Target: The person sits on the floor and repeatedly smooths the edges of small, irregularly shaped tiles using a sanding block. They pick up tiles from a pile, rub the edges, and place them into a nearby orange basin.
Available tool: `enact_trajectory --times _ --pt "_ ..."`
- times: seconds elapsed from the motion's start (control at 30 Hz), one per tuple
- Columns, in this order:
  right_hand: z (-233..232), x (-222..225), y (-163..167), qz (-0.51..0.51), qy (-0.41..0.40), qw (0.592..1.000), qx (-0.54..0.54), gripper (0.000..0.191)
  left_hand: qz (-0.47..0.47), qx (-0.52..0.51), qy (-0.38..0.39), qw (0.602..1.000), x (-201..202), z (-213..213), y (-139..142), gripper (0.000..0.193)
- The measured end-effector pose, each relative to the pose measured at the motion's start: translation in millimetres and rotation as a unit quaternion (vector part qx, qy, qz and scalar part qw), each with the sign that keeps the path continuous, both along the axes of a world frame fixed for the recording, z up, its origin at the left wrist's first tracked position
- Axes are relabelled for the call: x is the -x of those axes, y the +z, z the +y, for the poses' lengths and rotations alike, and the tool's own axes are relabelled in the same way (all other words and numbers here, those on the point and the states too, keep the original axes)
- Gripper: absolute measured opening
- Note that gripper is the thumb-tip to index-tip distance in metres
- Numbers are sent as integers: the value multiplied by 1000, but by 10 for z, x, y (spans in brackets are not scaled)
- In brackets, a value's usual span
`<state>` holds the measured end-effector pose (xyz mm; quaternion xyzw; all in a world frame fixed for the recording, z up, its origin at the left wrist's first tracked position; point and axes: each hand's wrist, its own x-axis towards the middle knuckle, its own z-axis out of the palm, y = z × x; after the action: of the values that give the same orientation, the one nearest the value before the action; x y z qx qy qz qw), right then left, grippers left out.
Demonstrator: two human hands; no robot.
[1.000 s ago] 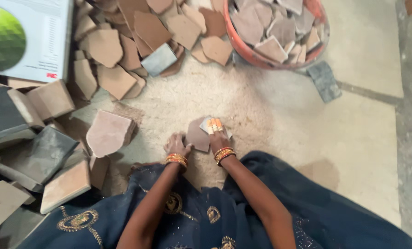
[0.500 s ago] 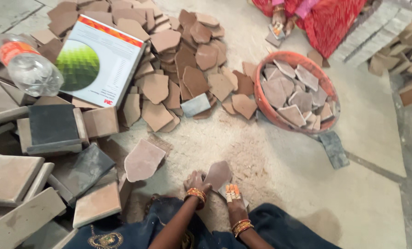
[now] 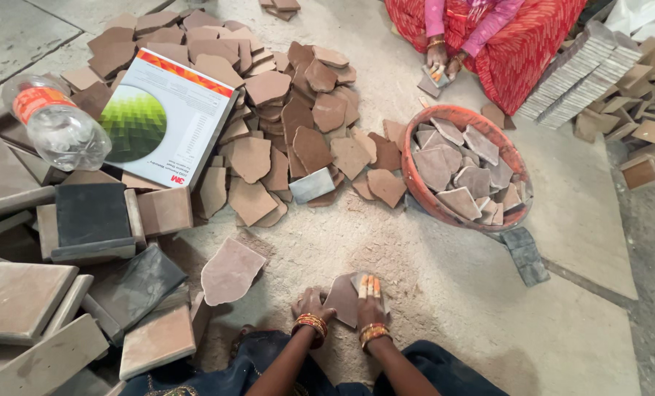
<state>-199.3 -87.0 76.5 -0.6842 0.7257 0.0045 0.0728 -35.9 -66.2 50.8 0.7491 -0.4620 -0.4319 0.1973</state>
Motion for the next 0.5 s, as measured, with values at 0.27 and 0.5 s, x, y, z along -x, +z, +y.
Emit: enact_trajectory --times 0.27,0.5 --pt "736 417 -96 127 235 957 114 50 -19 -19 -15 1000 -85 17 167 46" --pt "1045 513 24 57 218 970 -95 32 59 19 -74 995 -129 41 30 60"
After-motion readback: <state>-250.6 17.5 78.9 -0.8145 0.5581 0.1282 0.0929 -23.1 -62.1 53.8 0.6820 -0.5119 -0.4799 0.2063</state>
